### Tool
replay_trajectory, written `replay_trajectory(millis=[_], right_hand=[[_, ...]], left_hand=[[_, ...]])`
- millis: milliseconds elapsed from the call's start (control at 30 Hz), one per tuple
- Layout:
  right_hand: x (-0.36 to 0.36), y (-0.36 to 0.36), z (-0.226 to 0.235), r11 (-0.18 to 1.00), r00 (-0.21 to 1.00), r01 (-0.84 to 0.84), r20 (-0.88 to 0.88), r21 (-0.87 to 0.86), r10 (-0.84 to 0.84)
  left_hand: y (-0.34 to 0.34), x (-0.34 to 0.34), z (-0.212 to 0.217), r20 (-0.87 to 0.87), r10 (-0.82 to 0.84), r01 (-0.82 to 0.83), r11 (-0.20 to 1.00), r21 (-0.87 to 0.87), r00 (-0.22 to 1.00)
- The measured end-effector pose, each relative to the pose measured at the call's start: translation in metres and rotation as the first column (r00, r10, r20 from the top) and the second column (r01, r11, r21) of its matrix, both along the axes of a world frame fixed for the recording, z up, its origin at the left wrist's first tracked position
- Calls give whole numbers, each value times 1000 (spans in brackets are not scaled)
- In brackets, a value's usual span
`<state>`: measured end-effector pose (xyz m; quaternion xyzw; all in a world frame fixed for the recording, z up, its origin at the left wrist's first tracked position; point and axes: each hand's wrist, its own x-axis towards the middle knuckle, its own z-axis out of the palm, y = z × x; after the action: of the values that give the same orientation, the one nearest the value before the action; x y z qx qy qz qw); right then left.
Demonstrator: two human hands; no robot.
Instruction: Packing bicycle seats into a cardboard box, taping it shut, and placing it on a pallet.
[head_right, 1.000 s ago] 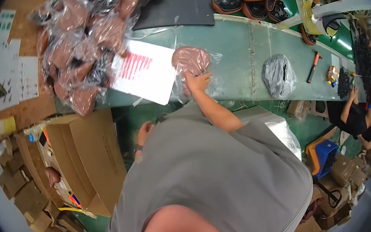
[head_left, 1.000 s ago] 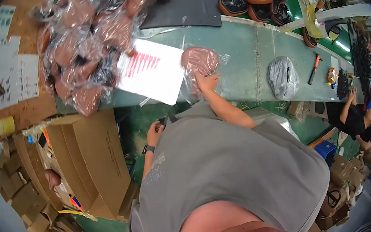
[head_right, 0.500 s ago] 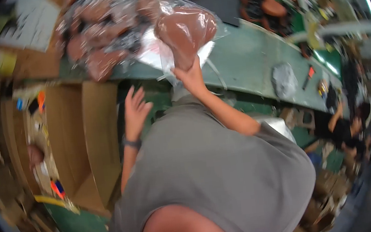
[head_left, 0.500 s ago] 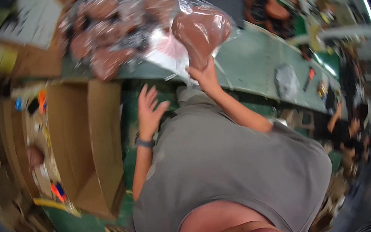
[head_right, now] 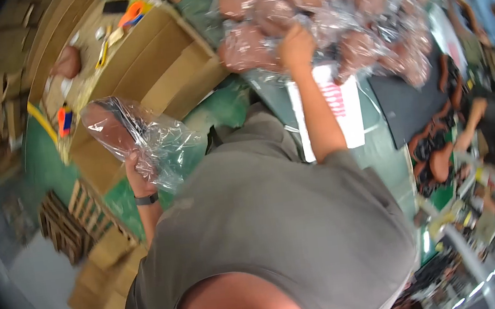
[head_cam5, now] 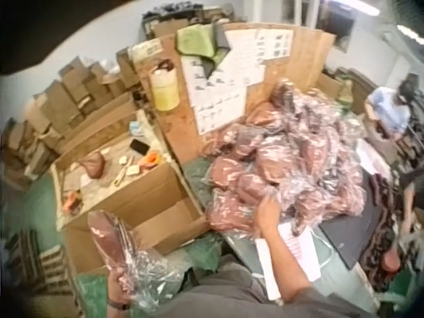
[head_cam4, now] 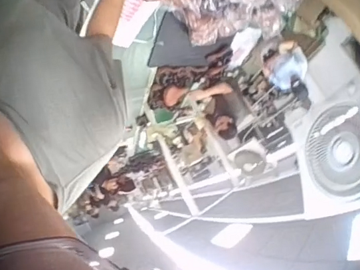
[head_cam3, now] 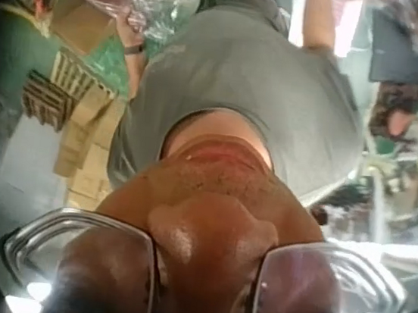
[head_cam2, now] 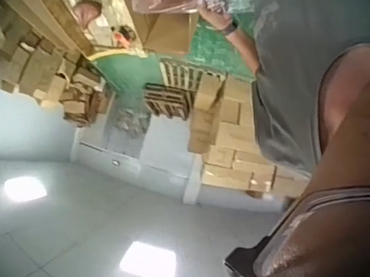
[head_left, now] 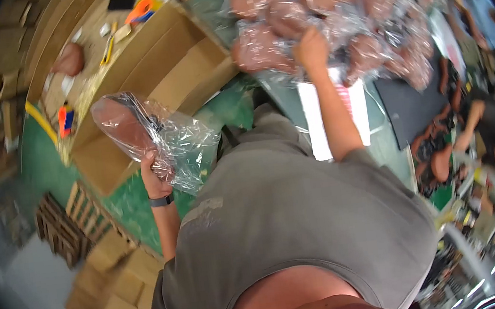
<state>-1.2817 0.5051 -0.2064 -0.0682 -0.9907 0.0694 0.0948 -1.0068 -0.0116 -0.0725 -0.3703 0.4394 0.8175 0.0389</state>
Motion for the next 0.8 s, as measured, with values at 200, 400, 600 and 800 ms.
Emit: replay_trajectory(millis=[200,400,600,800], right_hand=[[-97,26,-38,991,863,-94,504,98,32],[-83,-8,77,983,940,-163,316,89,128],[-42,-132,191,1,872,483,481,-876,90],[-91,-492,73,450,358,-99,390,-887,848]], left_hand=[[-36,85,4,-283,444,-406,895,182,850],[-123,53,67,19,412,-370,837,-403,911],[-304,-32,-1,223,94,-32,963,-266,970],[-466,-73,-283,613,-181,271,961,-57,769]])
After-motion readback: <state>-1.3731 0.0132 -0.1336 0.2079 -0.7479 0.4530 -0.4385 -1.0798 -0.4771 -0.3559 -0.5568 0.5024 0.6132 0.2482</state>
